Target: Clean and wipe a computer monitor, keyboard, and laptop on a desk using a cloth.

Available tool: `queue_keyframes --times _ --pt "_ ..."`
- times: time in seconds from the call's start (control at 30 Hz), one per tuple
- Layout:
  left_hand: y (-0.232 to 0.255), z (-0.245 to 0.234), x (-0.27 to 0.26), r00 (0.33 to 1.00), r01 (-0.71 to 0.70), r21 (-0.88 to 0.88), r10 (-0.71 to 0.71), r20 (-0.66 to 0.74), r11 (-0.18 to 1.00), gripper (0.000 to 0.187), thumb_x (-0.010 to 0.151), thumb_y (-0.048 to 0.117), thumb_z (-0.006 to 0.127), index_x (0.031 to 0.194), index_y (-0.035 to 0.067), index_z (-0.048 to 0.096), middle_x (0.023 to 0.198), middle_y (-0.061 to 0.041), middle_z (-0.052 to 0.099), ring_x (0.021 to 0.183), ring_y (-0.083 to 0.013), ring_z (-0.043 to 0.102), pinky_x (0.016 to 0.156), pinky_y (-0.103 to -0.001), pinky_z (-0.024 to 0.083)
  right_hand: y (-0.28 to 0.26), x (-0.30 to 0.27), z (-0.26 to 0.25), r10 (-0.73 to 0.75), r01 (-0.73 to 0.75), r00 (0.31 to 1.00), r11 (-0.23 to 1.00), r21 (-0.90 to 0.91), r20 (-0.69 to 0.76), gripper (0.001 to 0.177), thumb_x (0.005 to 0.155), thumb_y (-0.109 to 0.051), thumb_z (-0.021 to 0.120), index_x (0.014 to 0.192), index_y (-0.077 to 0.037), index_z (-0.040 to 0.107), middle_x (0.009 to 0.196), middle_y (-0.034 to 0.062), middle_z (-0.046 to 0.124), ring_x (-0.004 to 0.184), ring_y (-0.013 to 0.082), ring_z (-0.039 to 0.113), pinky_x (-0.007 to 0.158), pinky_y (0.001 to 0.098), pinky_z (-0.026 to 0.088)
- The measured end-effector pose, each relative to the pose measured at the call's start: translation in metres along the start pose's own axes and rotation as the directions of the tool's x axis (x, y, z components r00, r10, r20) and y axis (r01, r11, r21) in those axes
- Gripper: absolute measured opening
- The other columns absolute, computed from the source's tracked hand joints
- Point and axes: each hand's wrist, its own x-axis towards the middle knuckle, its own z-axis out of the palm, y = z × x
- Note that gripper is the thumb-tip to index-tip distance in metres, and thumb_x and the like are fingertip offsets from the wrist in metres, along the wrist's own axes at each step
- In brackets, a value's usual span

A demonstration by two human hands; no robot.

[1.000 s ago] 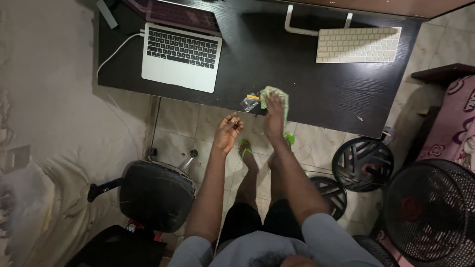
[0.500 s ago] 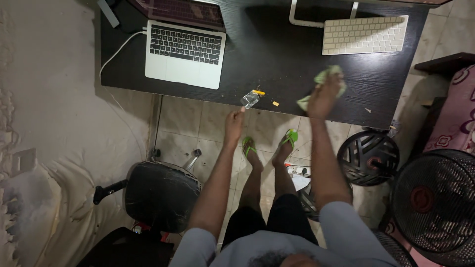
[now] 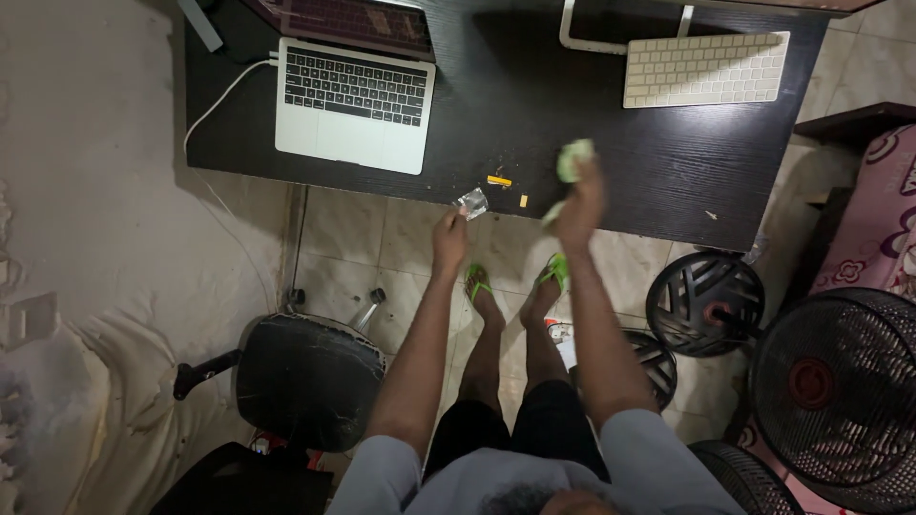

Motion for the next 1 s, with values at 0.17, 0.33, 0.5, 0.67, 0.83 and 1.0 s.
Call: queue_keyframes --times 0.17,0.33,0.5,0.67,0.83,1.0 --pt "0.011 -0.029 -0.018 0.979 0.183 -0.091 -0.172 0.109 0.979 0.027 0.106 0.028 0.057 0.100 0.005 0.070 0.065 0.002 0.048 0.057 -0.0081 0.046 0.053 -0.029 0.039 -0.015 0.030 -0.083 -0.344 0.249 0.928 0.856 -0.453 -0.141 0.042 0.106 -0.004 0.050 0.146 0.006 0.058 0.151 0.0245 0.055 0.145 0.0364 0.045 0.127 0.0489 0.032" --pt "-0.019 -0.027 -0.019 0.992 0.092 -0.108 -0.082 0.096 0.990 0.020 0.106 0.021 0.053 0.109 0.005 0.065 0.071 0.003 0.053 0.060 -0.0069 0.050 0.054 -0.027 0.043 -0.015 0.019 -0.021 -0.420 0.340 0.888 0.325 -0.882 0.188 0.049 0.102 0.000 0.052 0.151 0.003 0.053 0.158 0.0255 0.047 0.153 0.0388 0.036 0.129 0.0515 0.022" --pt "-0.031 -0.017 -0.011 0.991 0.053 -0.175 -0.031 0.130 0.983 0.022 0.105 0.015 0.048 0.116 0.006 0.065 0.074 0.002 0.054 0.061 -0.0063 0.050 0.055 -0.026 0.044 0.013 -0.003 0.048 -0.375 0.490 0.850 0.305 -0.817 0.369 0.054 0.100 0.012 0.045 0.153 0.001 0.051 0.164 0.0240 0.042 0.158 0.0379 0.031 0.133 0.0499 0.018" --pt "-0.040 -0.001 -0.004 0.959 0.256 -0.333 -0.194 0.209 0.907 0.022 0.108 0.016 0.047 0.110 0.004 0.065 0.073 0.003 0.052 0.061 -0.0058 0.047 0.055 -0.026 0.041 -0.018 -0.031 0.104 -0.180 0.530 0.836 0.512 -0.676 0.519 0.066 0.081 0.017 0.040 0.142 0.000 0.060 0.152 0.0234 0.053 0.150 0.0376 0.039 0.128 0.0500 0.024" --pt "-0.044 0.008 -0.001 0.974 0.162 -0.240 -0.117 0.192 0.957 0.031 0.106 0.018 0.042 0.101 0.006 0.070 0.070 0.000 0.056 0.059 -0.0074 0.050 0.056 -0.026 0.043 0.012 -0.006 0.051 -0.262 0.346 0.933 0.838 -0.422 0.245 0.043 0.097 0.012 0.044 0.130 -0.001 0.068 0.136 0.0171 0.065 0.135 0.0309 0.058 0.122 0.0430 0.041" --pt "0.024 0.003 -0.017 0.989 0.054 -0.152 -0.031 0.146 0.987 0.021 0.098 0.019 0.056 0.092 0.002 0.068 0.072 -0.005 0.060 0.064 -0.0128 0.055 0.061 -0.032 0.047 -0.030 0.024 -0.032 -0.514 0.464 0.852 0.658 -0.592 0.096 0.036 0.098 0.014 0.049 0.128 0.003 0.068 0.130 0.0183 0.069 0.131 0.0330 0.062 0.122 0.0451 0.041"
